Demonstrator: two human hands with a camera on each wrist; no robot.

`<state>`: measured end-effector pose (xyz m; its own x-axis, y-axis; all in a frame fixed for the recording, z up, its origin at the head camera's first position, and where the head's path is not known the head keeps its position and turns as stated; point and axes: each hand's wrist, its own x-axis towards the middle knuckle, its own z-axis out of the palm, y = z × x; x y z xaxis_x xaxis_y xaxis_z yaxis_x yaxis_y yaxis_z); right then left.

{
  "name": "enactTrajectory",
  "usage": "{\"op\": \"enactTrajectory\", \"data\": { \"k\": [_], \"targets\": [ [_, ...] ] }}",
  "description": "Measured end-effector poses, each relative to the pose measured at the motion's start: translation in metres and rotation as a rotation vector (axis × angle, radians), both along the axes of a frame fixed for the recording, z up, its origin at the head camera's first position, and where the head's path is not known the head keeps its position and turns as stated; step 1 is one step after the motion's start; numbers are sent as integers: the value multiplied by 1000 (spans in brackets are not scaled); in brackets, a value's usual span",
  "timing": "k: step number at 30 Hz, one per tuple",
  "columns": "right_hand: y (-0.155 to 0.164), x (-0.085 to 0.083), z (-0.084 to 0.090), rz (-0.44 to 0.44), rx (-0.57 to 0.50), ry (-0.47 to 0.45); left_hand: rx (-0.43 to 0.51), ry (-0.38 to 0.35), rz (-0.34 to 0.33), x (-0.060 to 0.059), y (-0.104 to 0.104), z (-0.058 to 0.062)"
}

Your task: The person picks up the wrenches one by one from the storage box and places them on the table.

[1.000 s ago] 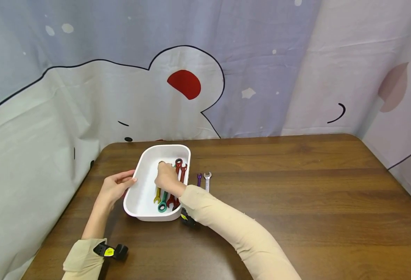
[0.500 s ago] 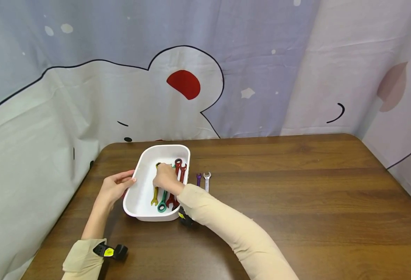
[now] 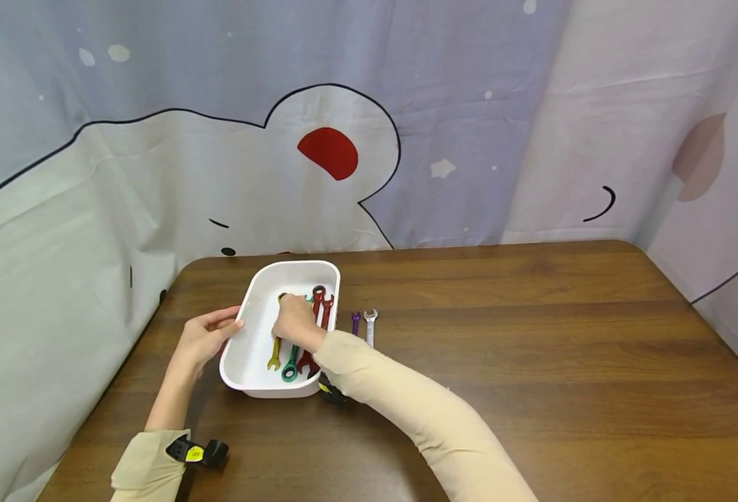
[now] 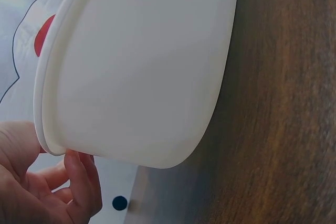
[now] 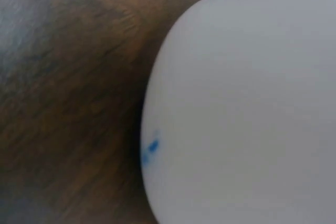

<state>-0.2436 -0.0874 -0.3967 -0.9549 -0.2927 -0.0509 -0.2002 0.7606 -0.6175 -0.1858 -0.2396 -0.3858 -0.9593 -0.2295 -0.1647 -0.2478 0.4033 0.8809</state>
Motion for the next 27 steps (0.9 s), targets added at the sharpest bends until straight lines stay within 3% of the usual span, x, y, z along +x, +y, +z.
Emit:
{"op": "enactTrajectory", "data": {
  "k": [6,18,27],
  "targets": [
    [1,1,-2,16,2,-17,-9,-6,2,0,1,-1],
    [-4,1,-6,-24,-46,-192,-28,1,-4,0,0,-1],
    [-5,1,-5,-61,-19,-229,-4,8,0,0,-1,-2]
  ]
}}
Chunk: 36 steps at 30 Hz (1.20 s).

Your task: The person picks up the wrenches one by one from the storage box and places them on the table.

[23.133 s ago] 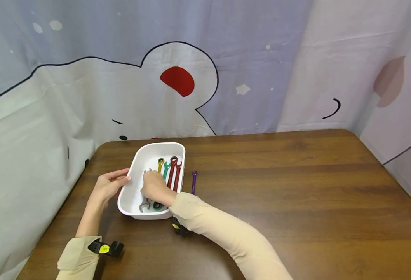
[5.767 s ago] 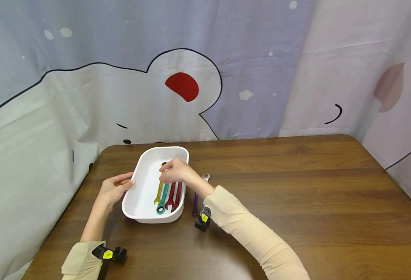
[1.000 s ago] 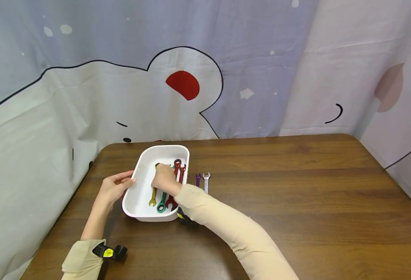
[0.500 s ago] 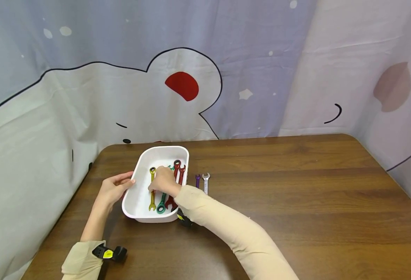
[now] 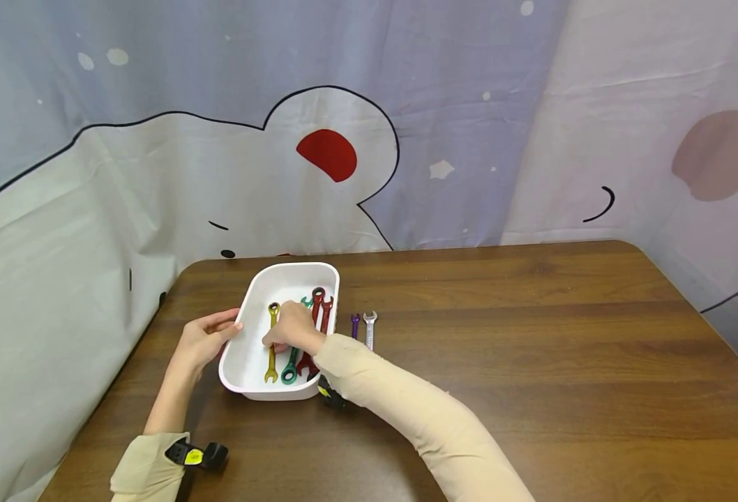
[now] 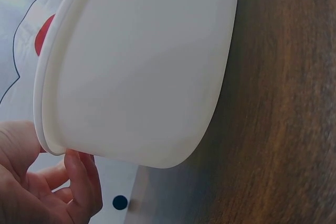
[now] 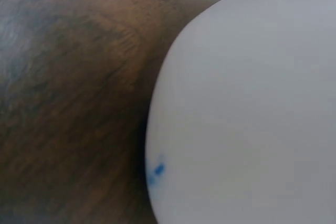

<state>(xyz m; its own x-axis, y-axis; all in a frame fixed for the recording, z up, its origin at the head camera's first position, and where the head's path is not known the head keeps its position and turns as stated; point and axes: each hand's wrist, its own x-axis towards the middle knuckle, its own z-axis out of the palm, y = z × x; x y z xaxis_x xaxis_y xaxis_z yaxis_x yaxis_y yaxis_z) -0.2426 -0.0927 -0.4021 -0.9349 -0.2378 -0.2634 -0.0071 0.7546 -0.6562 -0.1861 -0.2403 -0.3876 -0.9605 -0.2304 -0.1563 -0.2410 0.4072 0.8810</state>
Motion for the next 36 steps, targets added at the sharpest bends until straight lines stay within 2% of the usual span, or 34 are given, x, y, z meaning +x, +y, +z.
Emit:
{"op": "enactTrajectory", "data": {
  "k": [9,21,36],
  "targets": [
    [-1,-1,-2,-30,-10,-11,9,-6,0,1,1,1],
    [-2,0,-3,-27,13,9,-12,6,-2,1,0,-1],
    [-3,-2,-2,-45,-25,-54,-2,12,-6,0,0,0]
  ]
}}
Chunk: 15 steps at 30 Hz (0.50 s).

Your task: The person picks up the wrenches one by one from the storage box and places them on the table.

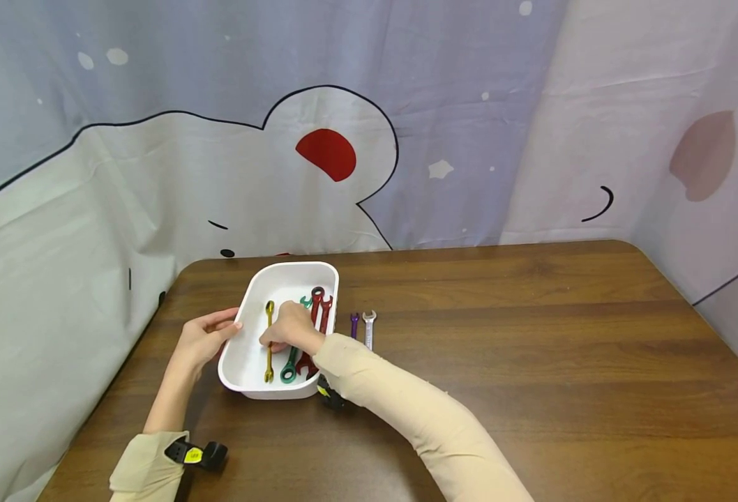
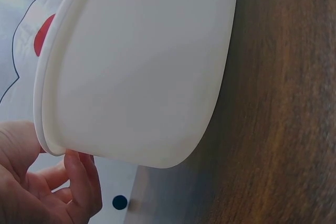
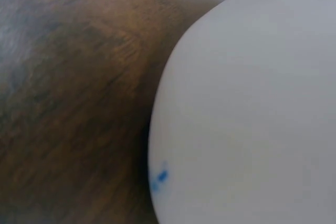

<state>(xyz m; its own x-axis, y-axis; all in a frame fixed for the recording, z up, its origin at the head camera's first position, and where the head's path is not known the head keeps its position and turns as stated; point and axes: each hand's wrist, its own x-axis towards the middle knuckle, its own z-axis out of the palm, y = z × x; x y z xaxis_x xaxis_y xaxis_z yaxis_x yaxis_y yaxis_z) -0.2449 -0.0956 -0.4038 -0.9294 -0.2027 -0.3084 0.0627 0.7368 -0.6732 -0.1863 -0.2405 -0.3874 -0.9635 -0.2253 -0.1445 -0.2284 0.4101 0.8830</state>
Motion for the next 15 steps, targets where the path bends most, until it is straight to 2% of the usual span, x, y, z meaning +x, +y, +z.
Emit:
{"op": "enactTrajectory", "data": {
  "k": [15],
  "targets": [
    [2,2,1,3,-21,7,5,0,4,0,1,0]
  ]
}}
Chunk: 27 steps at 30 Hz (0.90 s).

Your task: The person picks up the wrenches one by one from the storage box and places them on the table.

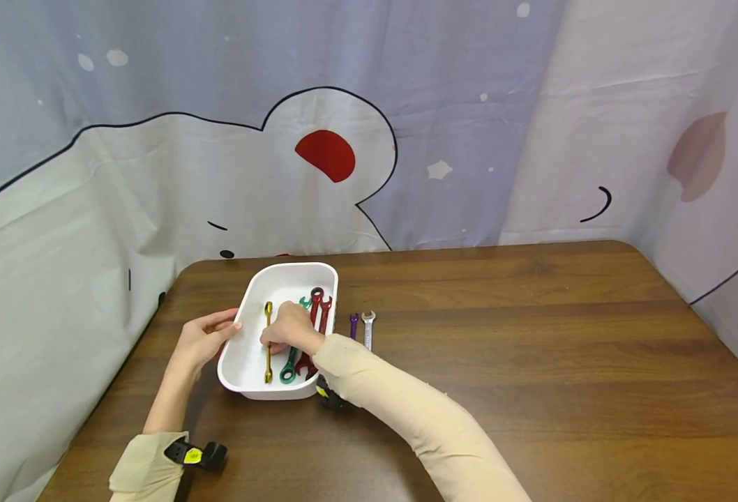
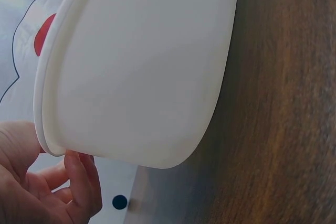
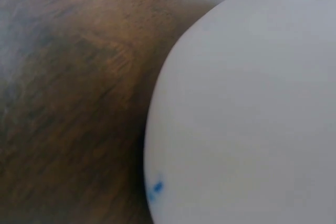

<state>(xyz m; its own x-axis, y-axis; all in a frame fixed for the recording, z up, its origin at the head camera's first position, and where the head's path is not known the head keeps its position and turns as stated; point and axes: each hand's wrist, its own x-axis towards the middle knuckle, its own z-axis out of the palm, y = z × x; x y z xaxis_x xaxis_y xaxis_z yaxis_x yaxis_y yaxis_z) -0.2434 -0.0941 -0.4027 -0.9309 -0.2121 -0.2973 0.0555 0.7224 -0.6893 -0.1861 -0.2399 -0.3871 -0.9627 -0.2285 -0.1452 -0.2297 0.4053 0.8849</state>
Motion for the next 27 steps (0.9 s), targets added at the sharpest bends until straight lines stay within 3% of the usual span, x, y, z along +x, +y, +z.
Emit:
{"op": "enactTrajectory", "data": {
  "k": [27],
  "targets": [
    [4,0,5,17,-27,-75,-4,6,-1,1,0,0]
  ]
}}
